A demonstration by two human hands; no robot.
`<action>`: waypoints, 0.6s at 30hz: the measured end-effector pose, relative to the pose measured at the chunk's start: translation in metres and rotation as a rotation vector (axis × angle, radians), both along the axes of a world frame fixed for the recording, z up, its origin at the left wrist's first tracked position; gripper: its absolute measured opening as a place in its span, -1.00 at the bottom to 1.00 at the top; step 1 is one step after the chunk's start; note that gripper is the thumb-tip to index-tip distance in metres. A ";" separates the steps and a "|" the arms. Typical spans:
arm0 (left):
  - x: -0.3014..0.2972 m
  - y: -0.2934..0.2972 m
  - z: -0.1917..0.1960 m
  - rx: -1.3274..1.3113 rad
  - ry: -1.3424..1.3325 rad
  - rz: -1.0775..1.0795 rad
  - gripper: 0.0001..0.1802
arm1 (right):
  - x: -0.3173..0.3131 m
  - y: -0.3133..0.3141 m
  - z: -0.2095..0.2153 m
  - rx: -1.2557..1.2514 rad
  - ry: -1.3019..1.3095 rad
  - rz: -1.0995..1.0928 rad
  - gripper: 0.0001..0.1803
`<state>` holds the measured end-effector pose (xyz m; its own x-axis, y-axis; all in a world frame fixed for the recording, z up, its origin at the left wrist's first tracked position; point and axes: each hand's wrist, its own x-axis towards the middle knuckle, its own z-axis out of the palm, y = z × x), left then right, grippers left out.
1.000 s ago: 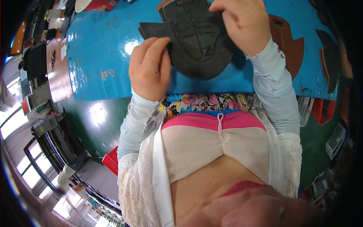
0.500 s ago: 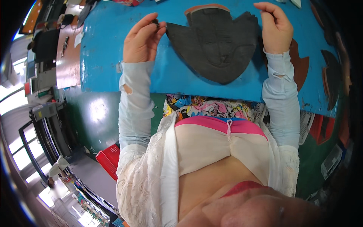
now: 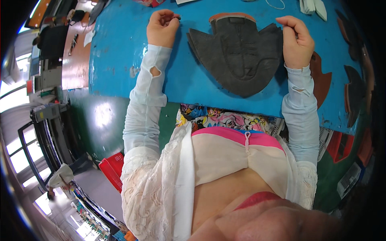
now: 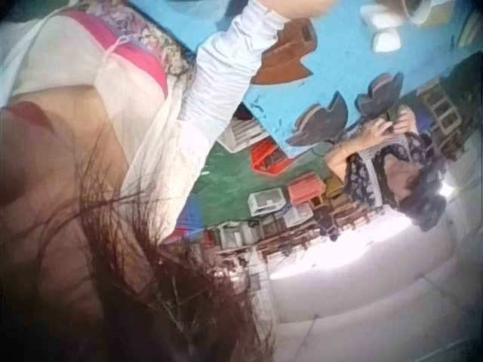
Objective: Hand-assembling small components and decorative elements onto shoe upper sections at a factory workbench.
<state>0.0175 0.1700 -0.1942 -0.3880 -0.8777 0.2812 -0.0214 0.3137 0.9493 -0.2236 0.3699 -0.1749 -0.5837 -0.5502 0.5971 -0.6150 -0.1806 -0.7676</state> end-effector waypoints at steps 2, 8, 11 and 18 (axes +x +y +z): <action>-0.003 -0.013 -0.004 -0.122 -0.161 -0.004 -0.84 | 0.000 -0.001 0.000 0.018 0.019 -0.013 -0.76; -0.029 -0.023 -0.003 -0.502 -0.403 -0.012 -0.83 | -0.003 0.000 -0.002 0.091 0.038 -0.025 -0.78; -0.036 -0.027 -0.011 -0.569 -0.443 -0.042 -0.83 | -0.007 0.000 -0.007 0.073 0.045 -0.002 -0.78; -0.027 -0.031 -0.006 -0.703 -0.766 -0.031 -0.78 | -0.001 0.000 -0.004 0.117 0.082 0.020 -0.76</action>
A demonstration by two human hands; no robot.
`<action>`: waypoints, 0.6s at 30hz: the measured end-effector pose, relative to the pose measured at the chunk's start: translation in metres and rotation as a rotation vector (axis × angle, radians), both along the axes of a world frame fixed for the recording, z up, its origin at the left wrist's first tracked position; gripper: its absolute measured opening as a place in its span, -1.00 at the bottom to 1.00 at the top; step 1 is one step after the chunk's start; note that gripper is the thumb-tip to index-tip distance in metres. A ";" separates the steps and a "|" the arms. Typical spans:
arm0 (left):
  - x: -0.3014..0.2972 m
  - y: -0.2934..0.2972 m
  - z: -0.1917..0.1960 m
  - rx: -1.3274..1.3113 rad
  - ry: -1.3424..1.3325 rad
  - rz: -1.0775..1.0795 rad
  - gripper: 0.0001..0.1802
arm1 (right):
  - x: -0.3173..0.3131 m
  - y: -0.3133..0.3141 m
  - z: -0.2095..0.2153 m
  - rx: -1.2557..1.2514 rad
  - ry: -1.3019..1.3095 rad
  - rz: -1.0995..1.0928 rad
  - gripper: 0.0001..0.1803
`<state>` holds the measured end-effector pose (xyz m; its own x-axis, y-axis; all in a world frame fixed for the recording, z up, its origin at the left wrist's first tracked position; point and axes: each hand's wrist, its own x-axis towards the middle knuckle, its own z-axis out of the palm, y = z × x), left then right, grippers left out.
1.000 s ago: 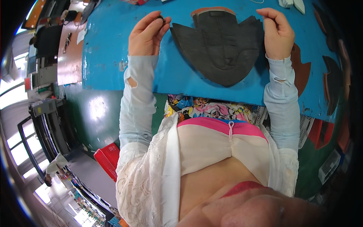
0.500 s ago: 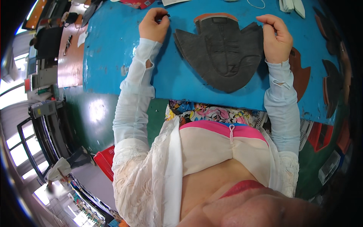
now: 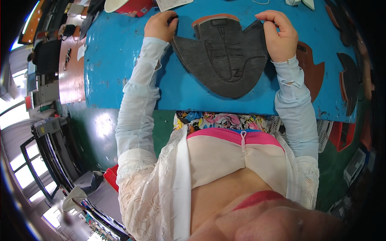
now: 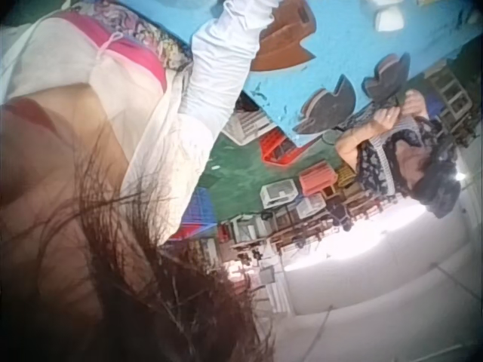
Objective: Hand-assembling small components and decorative elements onto shoe upper sections at a factory workbench.
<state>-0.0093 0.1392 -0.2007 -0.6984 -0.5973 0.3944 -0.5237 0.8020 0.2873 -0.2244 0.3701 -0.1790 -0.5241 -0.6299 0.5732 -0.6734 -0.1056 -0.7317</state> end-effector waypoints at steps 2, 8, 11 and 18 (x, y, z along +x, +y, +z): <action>0.002 0.001 0.002 -0.010 -0.012 -0.008 -0.77 | -0.001 0.000 -0.001 -0.009 0.019 0.007 -0.76; 0.007 0.004 -0.001 -0.064 0.024 -0.049 -0.79 | 0.002 0.000 0.001 0.009 0.012 -0.001 -0.76; 0.007 0.005 -0.003 -0.087 0.097 -0.044 -0.83 | 0.001 -0.001 0.000 -0.009 0.044 -0.006 -0.77; 0.004 -0.001 -0.004 -0.262 -0.014 -0.031 -0.87 | 0.004 0.000 0.003 -0.006 0.015 -0.009 -0.77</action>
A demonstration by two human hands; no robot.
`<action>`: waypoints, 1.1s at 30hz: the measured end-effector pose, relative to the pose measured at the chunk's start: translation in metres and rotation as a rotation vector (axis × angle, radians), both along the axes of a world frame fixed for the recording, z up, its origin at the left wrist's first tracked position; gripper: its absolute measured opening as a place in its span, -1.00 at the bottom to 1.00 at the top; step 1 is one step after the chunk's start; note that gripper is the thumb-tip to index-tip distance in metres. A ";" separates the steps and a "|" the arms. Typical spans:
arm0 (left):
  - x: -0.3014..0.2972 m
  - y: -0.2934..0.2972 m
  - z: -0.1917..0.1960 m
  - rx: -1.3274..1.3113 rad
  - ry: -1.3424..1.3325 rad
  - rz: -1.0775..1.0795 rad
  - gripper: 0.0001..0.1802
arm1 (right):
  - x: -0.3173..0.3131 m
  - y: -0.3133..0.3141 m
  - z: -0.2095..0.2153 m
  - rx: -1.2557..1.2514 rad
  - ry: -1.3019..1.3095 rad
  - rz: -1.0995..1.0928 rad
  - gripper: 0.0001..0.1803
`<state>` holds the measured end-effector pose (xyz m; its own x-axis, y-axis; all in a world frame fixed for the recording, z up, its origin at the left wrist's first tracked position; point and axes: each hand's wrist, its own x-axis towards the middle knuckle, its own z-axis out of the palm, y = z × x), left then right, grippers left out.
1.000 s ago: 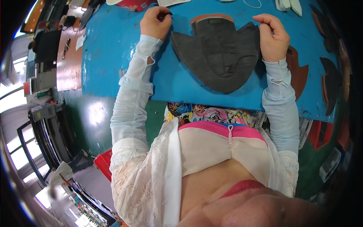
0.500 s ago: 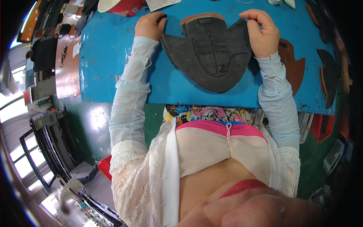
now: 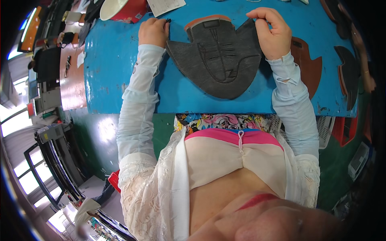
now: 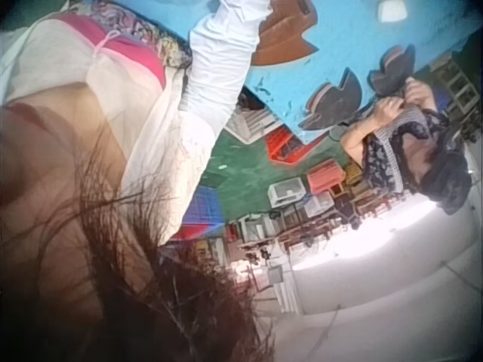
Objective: Hand-assembling small components and decorative elements onto shoe upper sections at a factory workbench.
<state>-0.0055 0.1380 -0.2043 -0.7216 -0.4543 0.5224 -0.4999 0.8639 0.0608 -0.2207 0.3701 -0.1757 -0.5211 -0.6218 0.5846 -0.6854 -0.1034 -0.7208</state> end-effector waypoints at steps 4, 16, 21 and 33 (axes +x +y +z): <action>0.001 0.000 0.007 -0.098 -0.106 -0.007 -0.89 | 0.001 0.001 -0.001 -0.003 -0.009 0.010 -0.77; -0.002 -0.012 0.028 0.174 -0.301 -0.086 -0.86 | 0.003 0.001 0.003 0.006 -0.015 0.017 -0.77; -0.002 -0.007 0.028 0.200 -0.237 -0.001 -0.85 | 0.005 -0.001 0.004 0.013 -0.004 0.019 -0.78; -0.080 0.070 0.102 0.132 0.025 -0.645 -0.84 | 0.005 -0.002 0.015 -0.242 -0.051 0.103 -0.77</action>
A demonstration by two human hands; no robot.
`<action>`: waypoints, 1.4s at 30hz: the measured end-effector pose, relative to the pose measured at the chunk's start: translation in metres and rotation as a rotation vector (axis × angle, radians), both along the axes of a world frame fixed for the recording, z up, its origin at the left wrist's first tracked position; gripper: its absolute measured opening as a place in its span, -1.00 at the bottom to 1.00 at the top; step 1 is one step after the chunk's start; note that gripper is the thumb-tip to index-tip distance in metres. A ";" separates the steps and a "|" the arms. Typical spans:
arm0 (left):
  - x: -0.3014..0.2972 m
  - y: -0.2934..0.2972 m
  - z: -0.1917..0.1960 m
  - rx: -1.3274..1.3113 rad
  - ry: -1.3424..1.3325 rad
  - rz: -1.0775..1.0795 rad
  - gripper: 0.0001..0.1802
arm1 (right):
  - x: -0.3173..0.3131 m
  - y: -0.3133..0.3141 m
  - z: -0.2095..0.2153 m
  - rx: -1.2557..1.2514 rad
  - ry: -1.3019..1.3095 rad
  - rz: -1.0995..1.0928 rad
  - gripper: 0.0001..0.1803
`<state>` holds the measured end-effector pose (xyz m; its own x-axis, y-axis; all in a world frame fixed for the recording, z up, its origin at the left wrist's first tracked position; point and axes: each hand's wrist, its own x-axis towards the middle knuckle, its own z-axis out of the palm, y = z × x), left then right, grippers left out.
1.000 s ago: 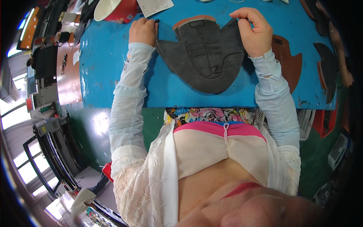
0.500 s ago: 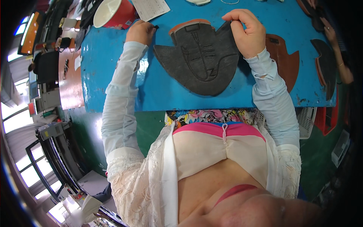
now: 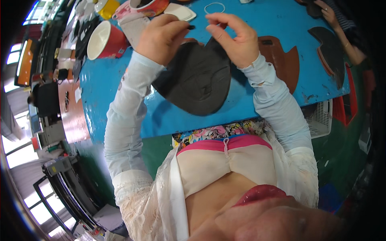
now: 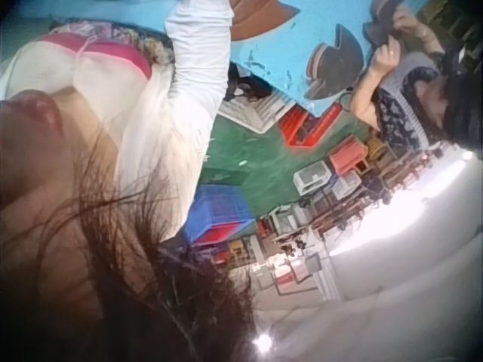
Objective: Hand-assembling small components and decorative elements onto shoe upper sections at a factory workbench.
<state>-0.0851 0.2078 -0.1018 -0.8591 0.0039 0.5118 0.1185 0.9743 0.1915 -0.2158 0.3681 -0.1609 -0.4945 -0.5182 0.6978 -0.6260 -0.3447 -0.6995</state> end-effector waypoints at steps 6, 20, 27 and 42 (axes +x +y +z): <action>-0.021 0.029 -0.001 -0.018 0.055 -0.083 -0.79 | 0.005 0.005 0.007 0.105 -0.052 -0.056 -0.81; -0.021 0.024 -0.005 1.057 -0.160 0.070 -0.84 | 0.003 0.000 0.006 -0.015 -0.780 0.276 -0.71; 0.005 -0.053 -0.039 0.816 -0.173 0.269 -0.81 | -0.004 0.001 0.000 0.000 -0.800 0.058 -0.70; 0.058 -0.070 -0.056 0.384 -0.347 0.764 -0.80 | 0.000 0.003 0.003 -0.001 -0.907 0.102 -0.71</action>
<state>-0.0267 0.1383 -0.1574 -0.6635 -0.7445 0.0741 -0.6553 0.6261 0.4227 -0.2154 0.3714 -0.1583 -0.8057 -0.5888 0.0645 0.1973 -0.3694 -0.9081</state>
